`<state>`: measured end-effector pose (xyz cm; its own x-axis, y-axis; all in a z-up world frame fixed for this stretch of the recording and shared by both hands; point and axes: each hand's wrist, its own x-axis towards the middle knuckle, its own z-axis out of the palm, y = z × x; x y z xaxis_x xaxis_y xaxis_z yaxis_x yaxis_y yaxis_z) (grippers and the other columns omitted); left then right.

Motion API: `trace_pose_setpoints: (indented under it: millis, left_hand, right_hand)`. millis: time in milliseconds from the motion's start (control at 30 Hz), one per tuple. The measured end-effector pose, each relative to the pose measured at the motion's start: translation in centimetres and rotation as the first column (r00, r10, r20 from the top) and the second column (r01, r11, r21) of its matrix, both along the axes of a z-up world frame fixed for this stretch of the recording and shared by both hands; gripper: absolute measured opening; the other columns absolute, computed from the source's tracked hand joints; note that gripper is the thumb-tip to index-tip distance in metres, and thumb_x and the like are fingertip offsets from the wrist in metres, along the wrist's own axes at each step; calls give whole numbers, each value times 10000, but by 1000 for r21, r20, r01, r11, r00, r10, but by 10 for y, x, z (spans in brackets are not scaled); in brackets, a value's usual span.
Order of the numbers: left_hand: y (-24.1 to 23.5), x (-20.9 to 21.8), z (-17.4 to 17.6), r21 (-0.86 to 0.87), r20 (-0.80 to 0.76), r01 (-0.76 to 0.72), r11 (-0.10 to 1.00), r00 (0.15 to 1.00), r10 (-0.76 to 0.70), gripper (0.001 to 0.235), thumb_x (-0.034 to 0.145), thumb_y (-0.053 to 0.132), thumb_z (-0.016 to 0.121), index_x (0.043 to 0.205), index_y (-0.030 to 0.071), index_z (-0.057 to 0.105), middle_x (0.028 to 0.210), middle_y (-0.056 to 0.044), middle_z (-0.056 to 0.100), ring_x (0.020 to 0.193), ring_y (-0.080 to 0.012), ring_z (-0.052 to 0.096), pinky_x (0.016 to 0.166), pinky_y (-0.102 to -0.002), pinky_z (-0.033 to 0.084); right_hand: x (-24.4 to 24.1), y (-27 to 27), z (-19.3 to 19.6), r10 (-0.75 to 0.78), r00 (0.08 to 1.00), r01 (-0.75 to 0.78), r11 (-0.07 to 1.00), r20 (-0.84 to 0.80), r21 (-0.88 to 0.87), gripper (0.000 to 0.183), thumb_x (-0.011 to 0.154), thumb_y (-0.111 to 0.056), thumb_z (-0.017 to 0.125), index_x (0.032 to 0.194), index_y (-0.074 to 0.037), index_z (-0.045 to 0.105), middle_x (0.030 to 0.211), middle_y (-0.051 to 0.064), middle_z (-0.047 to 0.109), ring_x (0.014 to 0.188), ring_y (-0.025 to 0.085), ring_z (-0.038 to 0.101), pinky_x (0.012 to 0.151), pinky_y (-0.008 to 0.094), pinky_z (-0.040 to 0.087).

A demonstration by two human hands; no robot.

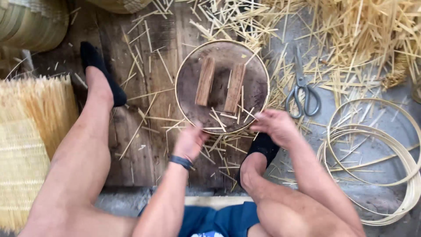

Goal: The person places a woven bamboo basket on a circular wooden block, trims the protruding bamboo strands with scissors, and stacks the finished basket. The person repeats this process with additional baskets, using a wooden block to hold the basket steady during trimming.

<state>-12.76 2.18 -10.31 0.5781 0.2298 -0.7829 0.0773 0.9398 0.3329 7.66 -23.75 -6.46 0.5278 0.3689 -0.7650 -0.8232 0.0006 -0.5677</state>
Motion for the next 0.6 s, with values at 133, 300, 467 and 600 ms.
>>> trace_pose_setpoints:
  millis: [133,300,467,600]
  left_hand:
    - [-44,9,-19,133,-242,114,985,967,-79,80,957,25,628,1036,22,617,953,-82,704,846,-230,717,770,-398,638]
    - [-41,24,-1,259,-303,152,954,950,-69,118,993,13,615,1085,-60,602,1028,-160,718,900,-270,732,805,-403,642]
    - [-1,50,106,124,-241,181,976,959,-148,232,921,150,621,1146,102,586,1022,-96,706,865,-258,723,717,-464,617]
    - [34,82,164,516,-382,470,716,874,-299,357,923,87,716,1251,40,582,1118,-118,720,956,-232,708,863,-414,616]
  right_hand:
    - [-5,15,-29,63,996,-53,989,66,-138,168,937,-55,686,1016,92,701,878,147,732,718,235,741,648,367,665]
    - [-12,20,-13,65,984,-17,962,168,-272,142,919,-33,695,979,94,710,815,164,736,685,264,735,591,378,639]
    - [-5,19,25,205,907,-95,951,369,-296,388,909,-129,773,1163,118,616,979,192,704,857,264,705,733,374,612]
    - [15,42,84,266,741,-22,927,617,-374,570,923,-191,782,1363,69,530,1108,222,668,975,267,665,827,374,566]
